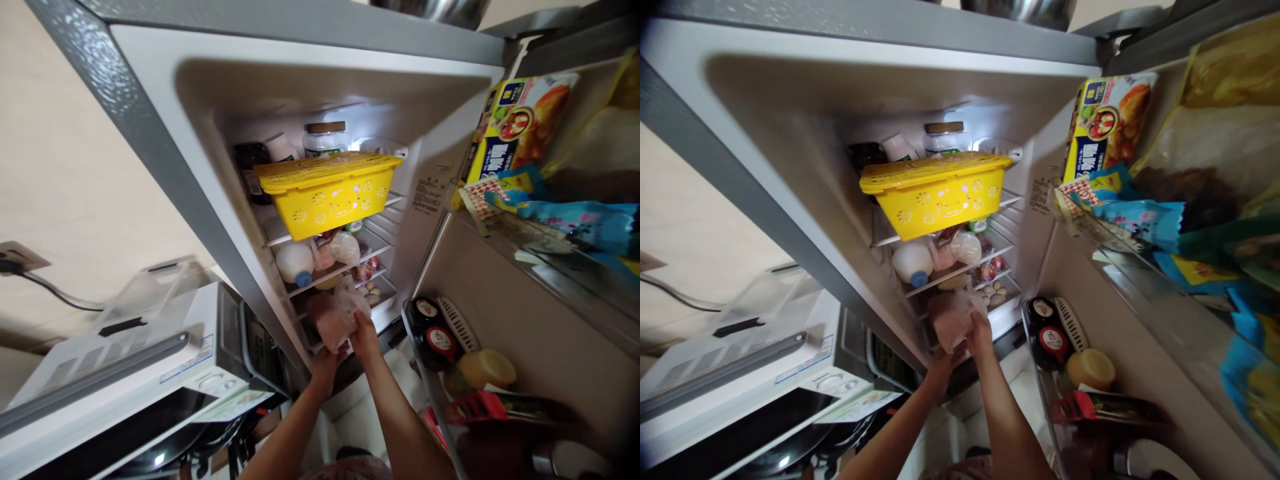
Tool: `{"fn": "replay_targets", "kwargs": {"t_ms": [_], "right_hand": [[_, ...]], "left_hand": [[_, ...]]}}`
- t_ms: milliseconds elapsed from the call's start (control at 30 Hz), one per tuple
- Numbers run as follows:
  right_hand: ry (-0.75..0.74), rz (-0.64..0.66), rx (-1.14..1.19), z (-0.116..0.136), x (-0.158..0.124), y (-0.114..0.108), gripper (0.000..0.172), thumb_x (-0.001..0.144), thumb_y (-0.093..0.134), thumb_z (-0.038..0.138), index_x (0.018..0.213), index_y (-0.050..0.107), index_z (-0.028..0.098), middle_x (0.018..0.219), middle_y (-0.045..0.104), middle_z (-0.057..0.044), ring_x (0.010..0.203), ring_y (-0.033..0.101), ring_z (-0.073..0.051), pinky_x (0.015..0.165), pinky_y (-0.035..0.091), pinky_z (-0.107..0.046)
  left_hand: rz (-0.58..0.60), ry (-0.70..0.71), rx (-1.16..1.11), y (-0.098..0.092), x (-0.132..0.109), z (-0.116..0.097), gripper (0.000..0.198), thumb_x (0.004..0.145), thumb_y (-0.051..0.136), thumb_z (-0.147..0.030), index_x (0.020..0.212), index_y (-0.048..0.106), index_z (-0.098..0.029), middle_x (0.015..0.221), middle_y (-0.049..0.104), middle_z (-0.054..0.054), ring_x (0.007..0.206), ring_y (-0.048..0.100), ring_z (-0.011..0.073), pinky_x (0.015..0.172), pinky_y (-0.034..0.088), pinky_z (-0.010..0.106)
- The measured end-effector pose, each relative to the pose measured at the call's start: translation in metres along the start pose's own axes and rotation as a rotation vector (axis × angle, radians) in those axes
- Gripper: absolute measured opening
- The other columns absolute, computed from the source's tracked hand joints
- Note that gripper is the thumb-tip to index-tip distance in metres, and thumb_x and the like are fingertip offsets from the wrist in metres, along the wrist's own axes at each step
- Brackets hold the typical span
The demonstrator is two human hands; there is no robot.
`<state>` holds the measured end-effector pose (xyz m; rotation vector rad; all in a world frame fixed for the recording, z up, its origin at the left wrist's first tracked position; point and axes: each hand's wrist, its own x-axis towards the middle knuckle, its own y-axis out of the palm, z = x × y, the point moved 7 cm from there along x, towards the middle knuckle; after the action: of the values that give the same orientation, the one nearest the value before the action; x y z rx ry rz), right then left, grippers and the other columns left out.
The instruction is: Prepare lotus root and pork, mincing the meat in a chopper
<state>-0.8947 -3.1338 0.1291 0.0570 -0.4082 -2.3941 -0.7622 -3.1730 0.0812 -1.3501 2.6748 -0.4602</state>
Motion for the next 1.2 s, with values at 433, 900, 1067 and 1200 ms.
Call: {"fn": "replay_targets", "kwargs": {"t_ms": [433, 900, 1067, 1200], "right_hand": [[0.282, -0.125, 0.415, 0.003, -0.06, -0.063, 0.026, 0.067, 0.064, 0.048, 0.073, 0.07, 0.023, 0.076, 0.072, -0.005, 0.08, 0.069, -0.026, 0.08, 0.054, -0.046], [0.041, -0.284, 0.086, 0.02, -0.061, -0.082, 0.02, 0.059, 0.058, 0.032, 0.078, 0.064, 0.025, 0.069, 0.067, 0.0, 0.066, 0.063, -0.021, 0.064, 0.051, -0.038], [-0.074, -0.245, 0.019, 0.055, 0.005, -0.016, 0.044, 0.06, 0.065, 0.037, 0.101, 0.059, 0.022, 0.098, 0.067, -0.004, 0.092, 0.061, -0.02, 0.084, 0.047, -0.037], [-0.268, -0.244, -0.32, 0.116, 0.088, 0.059, 0.075, 0.061, 0.071, 0.046, 0.123, 0.048, 0.013, 0.13, 0.051, -0.017, 0.12, 0.046, -0.027, 0.103, 0.034, -0.045]], "left_hand": [[0.132, -0.398, -0.999, 0.01, -0.049, -0.059, 0.045, 0.064, 0.075, -0.04, 0.101, 0.062, -0.018, 0.106, 0.069, 0.008, 0.101, 0.063, 0.0246, 0.09, 0.049, 0.038], [0.01, -0.437, -0.93, -0.045, -0.078, -0.056, 0.045, 0.052, 0.082, -0.033, 0.091, 0.066, -0.014, 0.081, 0.071, 0.006, 0.081, 0.067, 0.0226, 0.079, 0.051, 0.035], [-0.174, -0.521, -0.799, -0.095, -0.114, -0.023, 0.04, 0.047, 0.082, -0.033, 0.079, 0.069, -0.015, 0.08, 0.071, 0.01, 0.091, 0.066, 0.0299, 0.083, 0.051, 0.039], [-0.346, -0.56, -0.659, -0.13, -0.145, -0.001, 0.034, 0.041, 0.083, -0.034, 0.068, 0.068, -0.021, 0.077, 0.071, 0.007, 0.097, 0.063, 0.0342, 0.083, 0.053, 0.04]]}}
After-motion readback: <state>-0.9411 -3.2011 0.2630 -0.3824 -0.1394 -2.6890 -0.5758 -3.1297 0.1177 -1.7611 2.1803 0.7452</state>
